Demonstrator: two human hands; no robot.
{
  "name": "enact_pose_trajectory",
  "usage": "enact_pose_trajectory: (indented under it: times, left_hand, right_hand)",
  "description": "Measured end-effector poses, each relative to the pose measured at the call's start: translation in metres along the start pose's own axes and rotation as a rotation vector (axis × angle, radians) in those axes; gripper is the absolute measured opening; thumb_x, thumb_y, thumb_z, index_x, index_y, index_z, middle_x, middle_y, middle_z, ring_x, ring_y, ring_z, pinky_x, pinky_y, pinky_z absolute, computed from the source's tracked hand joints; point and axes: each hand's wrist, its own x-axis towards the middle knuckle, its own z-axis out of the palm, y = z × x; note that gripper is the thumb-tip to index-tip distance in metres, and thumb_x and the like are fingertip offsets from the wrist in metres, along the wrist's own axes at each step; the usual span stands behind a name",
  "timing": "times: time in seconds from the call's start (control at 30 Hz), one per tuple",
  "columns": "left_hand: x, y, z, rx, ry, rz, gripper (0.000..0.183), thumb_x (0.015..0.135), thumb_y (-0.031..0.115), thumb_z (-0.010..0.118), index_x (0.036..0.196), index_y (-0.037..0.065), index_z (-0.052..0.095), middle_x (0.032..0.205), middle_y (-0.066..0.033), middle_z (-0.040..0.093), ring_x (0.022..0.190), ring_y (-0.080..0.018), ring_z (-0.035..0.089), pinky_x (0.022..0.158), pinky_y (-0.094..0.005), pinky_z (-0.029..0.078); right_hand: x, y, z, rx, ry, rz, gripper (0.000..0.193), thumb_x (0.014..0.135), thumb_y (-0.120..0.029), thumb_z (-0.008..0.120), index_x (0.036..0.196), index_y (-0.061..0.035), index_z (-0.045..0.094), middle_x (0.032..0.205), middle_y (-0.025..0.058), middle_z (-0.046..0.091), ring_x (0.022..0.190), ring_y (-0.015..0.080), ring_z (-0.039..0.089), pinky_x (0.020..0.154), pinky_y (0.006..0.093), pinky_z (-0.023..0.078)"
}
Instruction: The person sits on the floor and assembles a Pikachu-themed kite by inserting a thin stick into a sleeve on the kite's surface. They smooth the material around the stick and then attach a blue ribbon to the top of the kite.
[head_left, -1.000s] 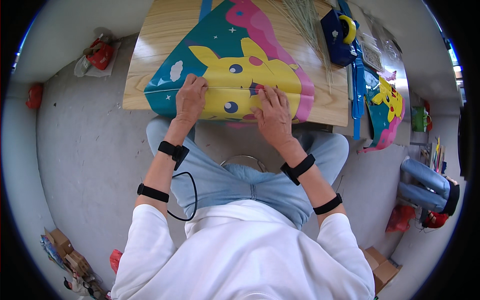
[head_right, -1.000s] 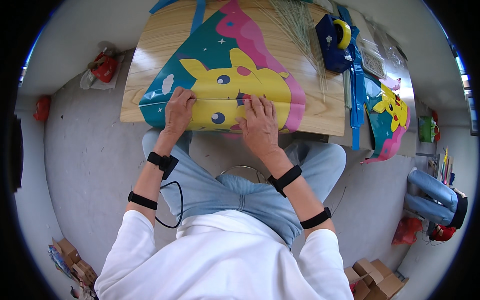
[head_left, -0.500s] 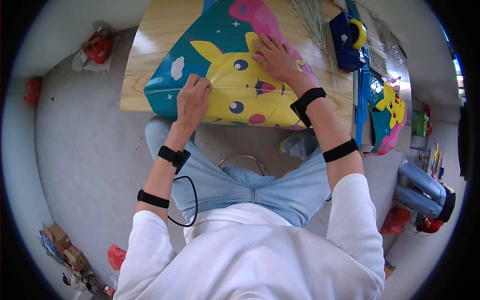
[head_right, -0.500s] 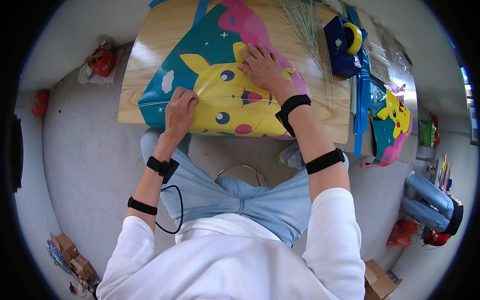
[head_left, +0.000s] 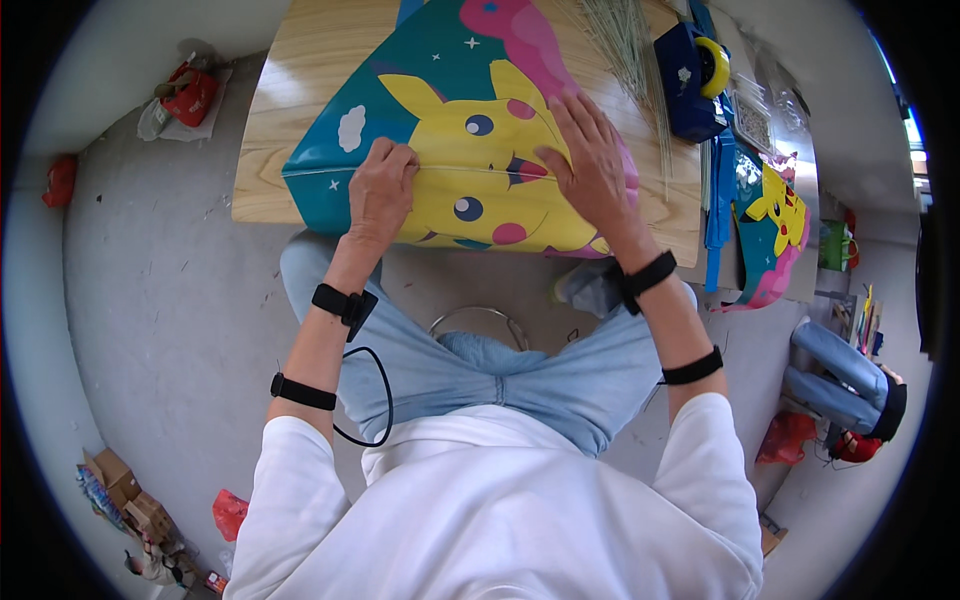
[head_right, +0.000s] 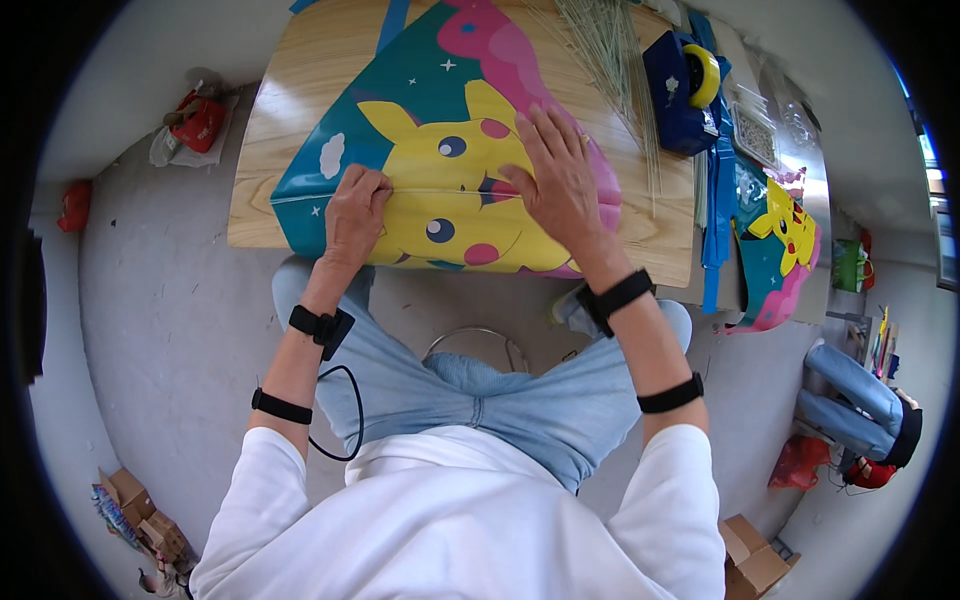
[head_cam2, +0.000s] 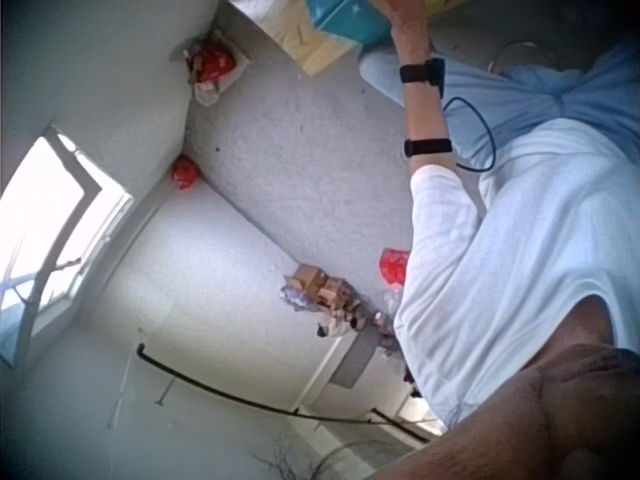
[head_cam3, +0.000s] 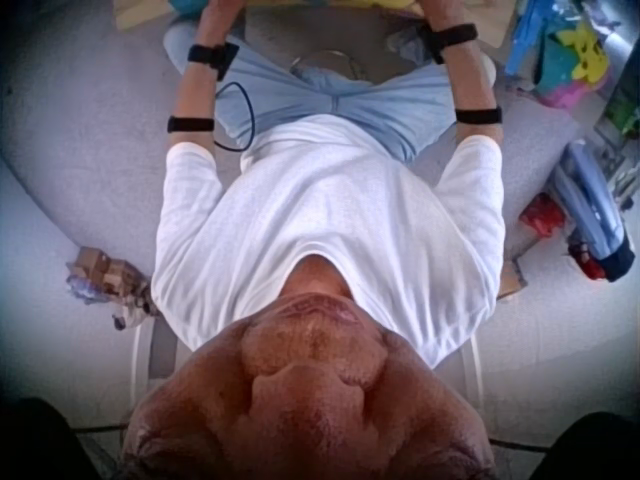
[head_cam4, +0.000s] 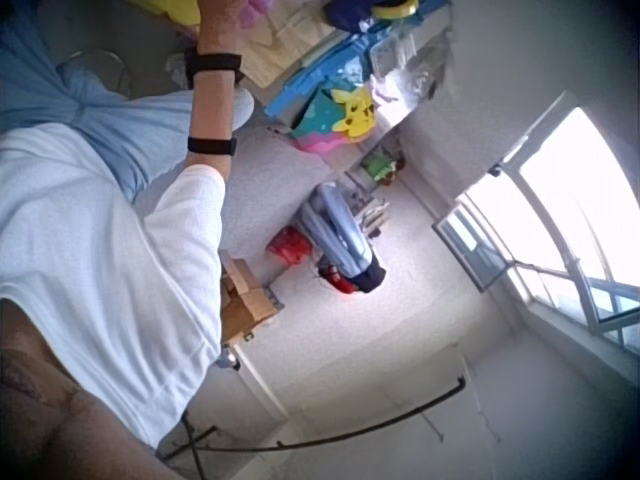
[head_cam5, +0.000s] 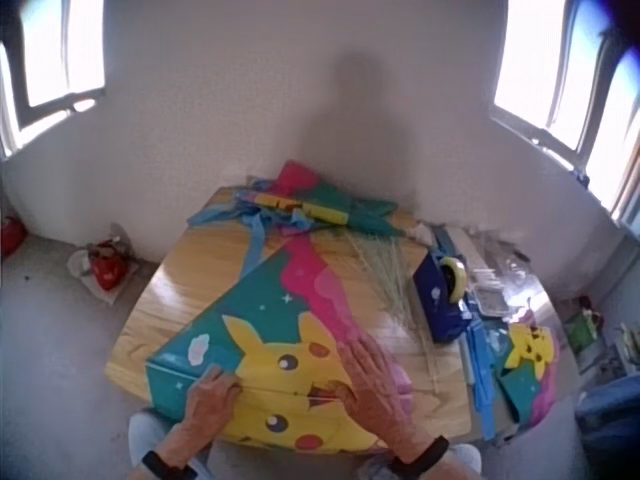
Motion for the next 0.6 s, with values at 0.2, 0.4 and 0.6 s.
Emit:
enact_pose_trajectory:
  times: [0.2,0.4,0.6]
  left_hand:
    - [-0.001,0.001,0.0,0.016,-0.018,0.0,0.001,0.092,0.006,0.063,0.093,0.005,0.064,0.096,-0.0101,0.061,0.083,-0.0328,0.064,0.071,-0.0389,0.053]
    - [-0.005,0.0,0.001,-0.003,-0.011,0.04,0.001,0.091,0.008,0.063,0.093,0.008,0.063,0.095,-0.0097,0.058,0.084,-0.0343,0.063,0.071,-0.042,0.052]
    - [-0.004,0.0,0.002,0.008,0.001,0.082,0.001,0.091,0.008,0.063,0.092,0.007,0.062,0.094,-0.0104,0.057,0.083,-0.0348,0.063,0.071,-0.0418,0.052]
  right_hand:
    - [-0.125,-0.058,-0.016,-0.088,-0.216,0.167,0.067,0.094,-0.037,0.064,0.148,-0.003,0.045,0.157,0.014,0.039,0.146,0.0367,0.032,0.119,0.0531,0.026]
    - [-0.133,-0.07,-0.018,-0.06,-0.204,0.208,0.066,0.091,-0.033,0.068,0.145,-0.0018,0.048,0.156,0.0143,0.039,0.146,0.0351,0.034,0.119,0.053,0.026]
    - [-0.133,-0.065,-0.015,-0.076,-0.187,0.206,0.065,0.09,-0.03,0.069,0.144,-0.0002,0.048,0.154,0.0141,0.041,0.145,0.0346,0.035,0.119,0.0545,0.026]
